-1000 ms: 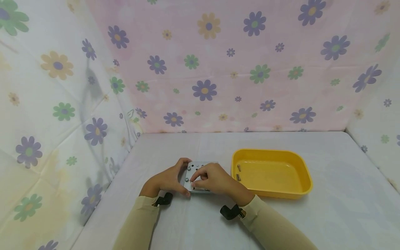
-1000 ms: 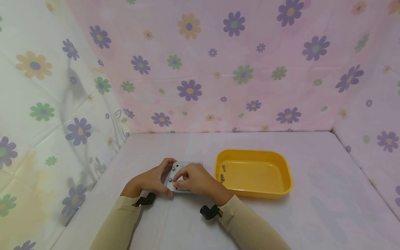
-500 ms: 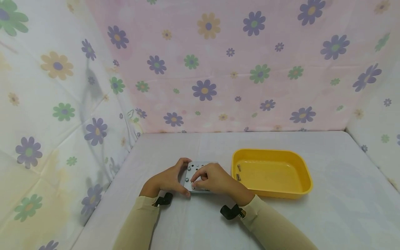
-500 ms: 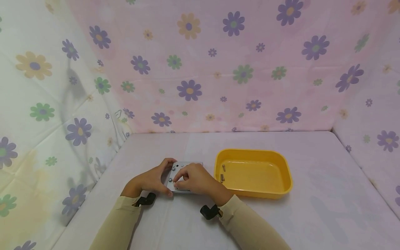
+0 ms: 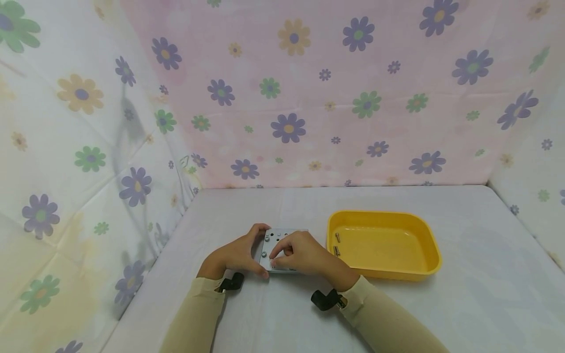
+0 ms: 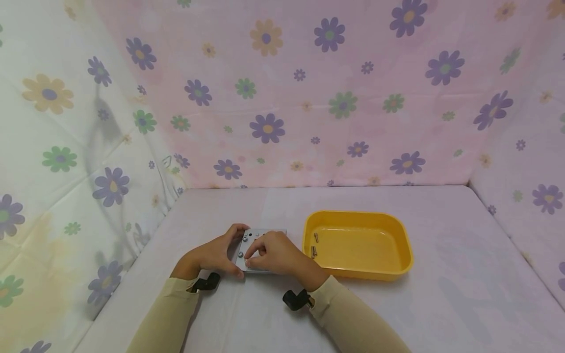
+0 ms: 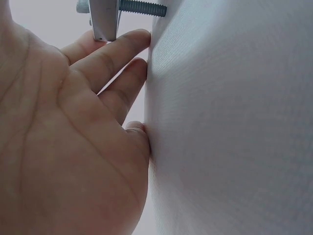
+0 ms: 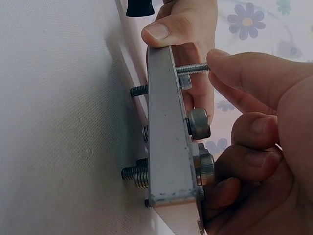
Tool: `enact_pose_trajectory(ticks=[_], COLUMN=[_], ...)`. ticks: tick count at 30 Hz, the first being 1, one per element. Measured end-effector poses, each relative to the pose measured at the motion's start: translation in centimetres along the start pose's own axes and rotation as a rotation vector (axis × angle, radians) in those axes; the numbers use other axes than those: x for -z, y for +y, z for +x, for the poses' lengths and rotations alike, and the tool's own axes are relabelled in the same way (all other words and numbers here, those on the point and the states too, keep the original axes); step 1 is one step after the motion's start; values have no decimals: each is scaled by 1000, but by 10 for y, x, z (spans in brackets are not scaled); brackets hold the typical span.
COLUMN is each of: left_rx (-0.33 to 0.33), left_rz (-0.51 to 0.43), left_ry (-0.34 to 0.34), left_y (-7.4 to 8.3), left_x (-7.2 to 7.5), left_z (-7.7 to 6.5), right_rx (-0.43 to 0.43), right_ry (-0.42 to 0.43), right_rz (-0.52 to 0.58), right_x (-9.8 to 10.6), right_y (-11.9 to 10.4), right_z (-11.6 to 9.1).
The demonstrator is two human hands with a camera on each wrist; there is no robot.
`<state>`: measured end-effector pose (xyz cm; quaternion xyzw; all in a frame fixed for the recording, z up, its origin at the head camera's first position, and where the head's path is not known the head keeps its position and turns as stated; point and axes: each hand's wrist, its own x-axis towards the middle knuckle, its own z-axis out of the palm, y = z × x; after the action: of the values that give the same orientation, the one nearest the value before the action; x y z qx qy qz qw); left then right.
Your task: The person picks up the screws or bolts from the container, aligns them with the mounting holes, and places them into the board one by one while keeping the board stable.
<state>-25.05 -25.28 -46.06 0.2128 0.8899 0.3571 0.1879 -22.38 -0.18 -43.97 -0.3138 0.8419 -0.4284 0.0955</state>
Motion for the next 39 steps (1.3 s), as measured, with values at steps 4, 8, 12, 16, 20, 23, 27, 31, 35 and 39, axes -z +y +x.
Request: enact_pose_trajectory(ticks=[4, 8, 12, 16, 20, 23, 27, 31, 35, 39], left_rx=[-3, -15, -24, -17, -7, -9, -21, -23, -22, -24], left_rz=[-1, -2, 3, 14, 15, 11, -12, -25, -20, -17], left_ry=[3, 1, -4, -1, 1, 0, -8, -9, -9, -8], left_y=[0, -2, -3, -1, 0, -1, -2, -1, -2, -3], left_x=[0, 0, 0, 0, 0, 0, 0, 0, 0, 0], left_z=[0, 1, 2, 3, 2, 1, 1, 1, 1, 2], right_rx=[-12, -13, -14, -23, -16, -7, 19, 39, 39, 30], right_ry=[-2, -8, -7, -4, -13, -17, -12, -9, -13, -17], right_rz=[0, -40, -72, -81, -89, -97, -118, -133, -143, -139], right_x=[0, -3, -5, -5, -5, -5, -6, -7, -7, -7], right_y=[-1, 0, 0, -1, -1, 0, 1, 2, 2, 1], right_z=[0, 0, -1, -1, -1, -1, 0, 1, 1, 0])
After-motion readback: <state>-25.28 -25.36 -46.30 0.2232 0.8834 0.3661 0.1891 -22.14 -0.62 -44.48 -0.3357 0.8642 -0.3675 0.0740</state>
